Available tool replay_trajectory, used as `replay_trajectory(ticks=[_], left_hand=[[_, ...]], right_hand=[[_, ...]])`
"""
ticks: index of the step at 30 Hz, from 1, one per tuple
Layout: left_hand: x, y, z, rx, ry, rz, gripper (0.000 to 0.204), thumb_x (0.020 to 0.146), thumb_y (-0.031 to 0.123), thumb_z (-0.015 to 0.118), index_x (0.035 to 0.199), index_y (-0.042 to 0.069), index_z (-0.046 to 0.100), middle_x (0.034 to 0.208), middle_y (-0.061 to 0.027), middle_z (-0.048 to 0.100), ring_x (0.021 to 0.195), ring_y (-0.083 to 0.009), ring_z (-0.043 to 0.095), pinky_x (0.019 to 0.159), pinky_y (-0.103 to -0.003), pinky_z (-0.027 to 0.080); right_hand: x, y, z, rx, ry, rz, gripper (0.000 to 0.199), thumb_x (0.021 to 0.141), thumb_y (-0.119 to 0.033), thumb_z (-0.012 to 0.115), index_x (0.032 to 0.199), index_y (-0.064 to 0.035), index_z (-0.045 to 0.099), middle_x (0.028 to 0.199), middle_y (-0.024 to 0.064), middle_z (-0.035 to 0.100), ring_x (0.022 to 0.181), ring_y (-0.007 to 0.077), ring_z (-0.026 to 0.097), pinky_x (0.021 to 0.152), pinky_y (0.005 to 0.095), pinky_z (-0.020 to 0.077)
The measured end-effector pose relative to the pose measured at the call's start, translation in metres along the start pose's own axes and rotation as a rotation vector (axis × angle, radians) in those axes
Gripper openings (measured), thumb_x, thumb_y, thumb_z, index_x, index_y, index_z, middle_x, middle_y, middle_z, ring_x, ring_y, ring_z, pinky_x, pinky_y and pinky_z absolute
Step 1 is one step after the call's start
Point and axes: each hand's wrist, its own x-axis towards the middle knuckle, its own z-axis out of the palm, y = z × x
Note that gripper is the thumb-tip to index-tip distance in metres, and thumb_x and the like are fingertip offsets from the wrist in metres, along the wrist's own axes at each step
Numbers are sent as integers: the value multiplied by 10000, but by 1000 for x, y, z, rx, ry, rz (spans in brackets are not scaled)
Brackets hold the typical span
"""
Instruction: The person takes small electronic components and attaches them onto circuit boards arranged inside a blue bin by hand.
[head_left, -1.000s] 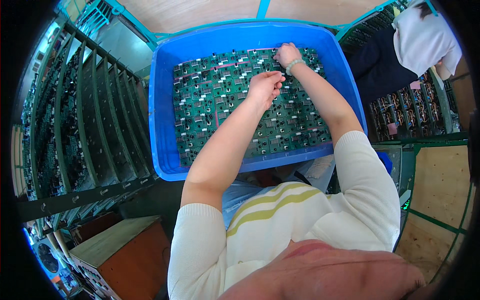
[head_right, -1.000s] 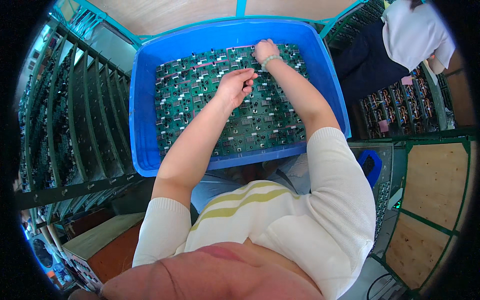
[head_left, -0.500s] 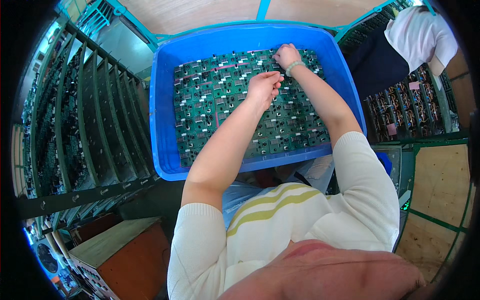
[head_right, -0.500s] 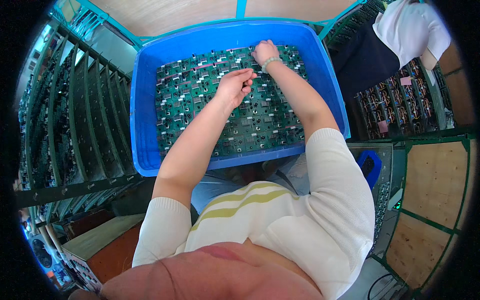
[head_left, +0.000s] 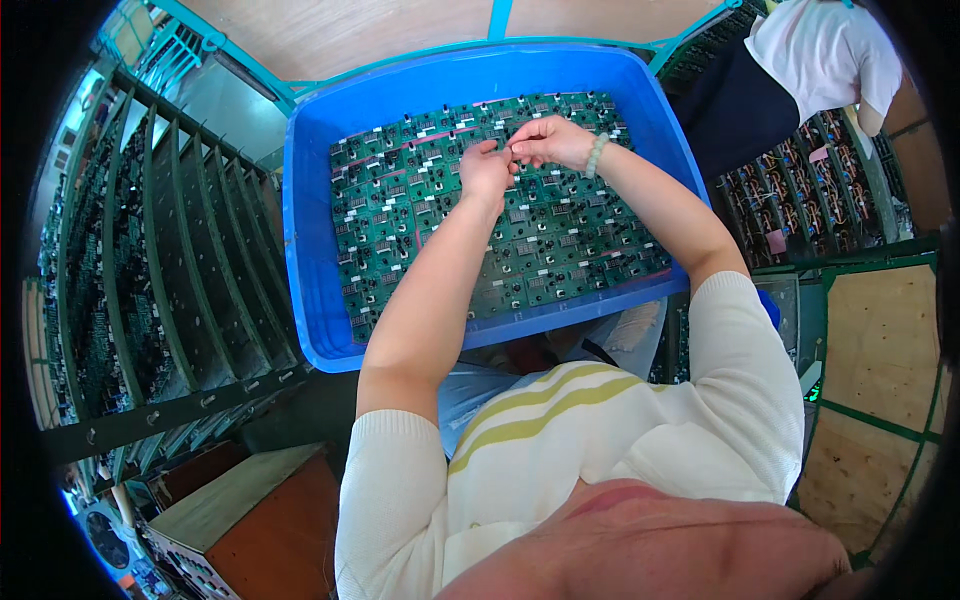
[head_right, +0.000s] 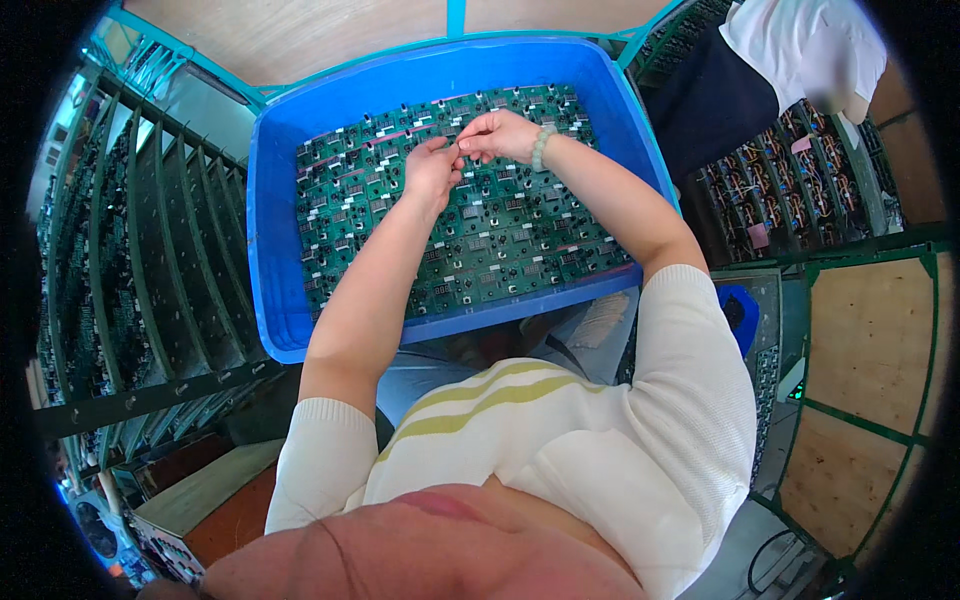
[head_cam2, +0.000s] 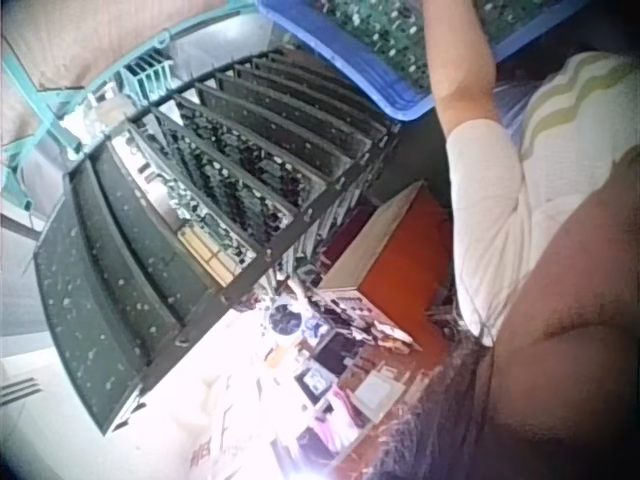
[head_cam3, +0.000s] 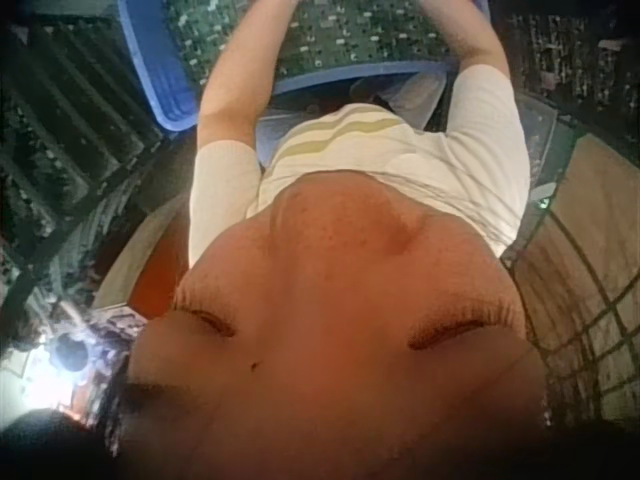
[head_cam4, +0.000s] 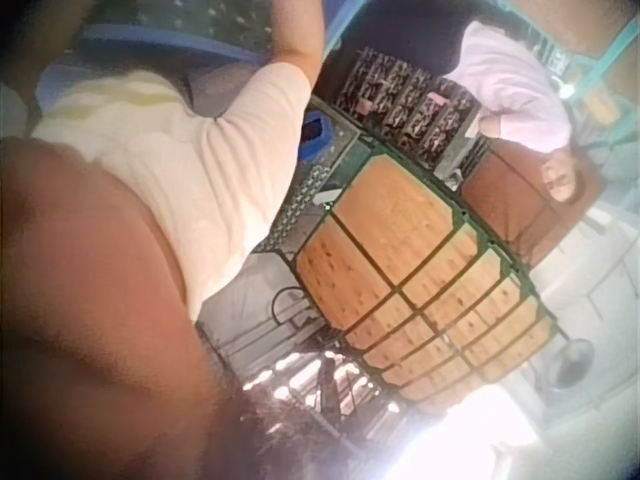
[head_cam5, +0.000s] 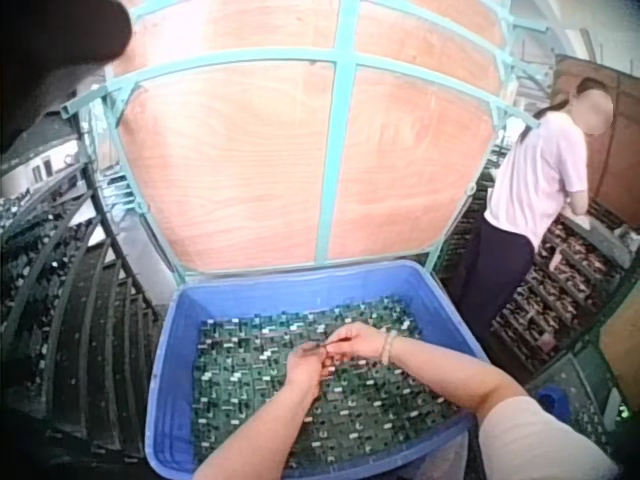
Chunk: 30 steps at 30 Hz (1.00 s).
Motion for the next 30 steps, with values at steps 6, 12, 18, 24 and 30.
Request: replay_trajectory(ticks=[6, 12, 18, 24, 30], left_hand=[[9, -3, -8, -16, -21, -8, 382, 775, 0, 496, 1114, -76, 338, 736, -92, 510, 542, -104, 461, 375, -189, 337], [1, 3, 0, -87, -56, -42, 292, 794, 11, 472, 1060, -69, 383, 756, -103, 523, 549, -105, 464, 386, -191, 340], [-7, 6, 6, -113, -140, -138, 120, 799, 27, 458, 899, -38, 467, 706, -88, 525, 554, -104, 457, 393, -189, 327], [-11, 8, 10, -164, -165, -157, 104, 778, 59, 469, 838, -25, 483, 693, -82, 525, 538, -104, 449, 383, -196, 294], [-12, 7, 9, -167, -178, -171, 96, 778, 58, 470, 829, -22, 483, 695, -79, 528, 534, -100, 455, 380, -194, 299]], right_hand=[[8, -8, 0, -93, 8, -28, 134, 741, -116, 601, 852, -41, 601, 747, 4, 598, 637, 50, 519, 538, 179, 411], [45, 8, -32, -247, 113, -235, 109, 733, -125, 602, 801, -42, 618, 775, 11, 611, 687, 81, 551, 610, 228, 450], [83, 22, -17, -753, 453, -309, 107, 698, -113, 610, 768, -35, 590, 732, 73, 605, 676, 130, 574, 640, 258, 457], [95, 33, -20, -1162, 373, -382, 117, 673, -103, 574, 780, -61, 591, 764, 103, 597, 700, 251, 568, 645, 339, 459], [100, 35, -14, -1241, 406, -377, 111, 682, -99, 555, 776, -67, 605, 782, 104, 597, 746, 265, 562, 672, 364, 452]])
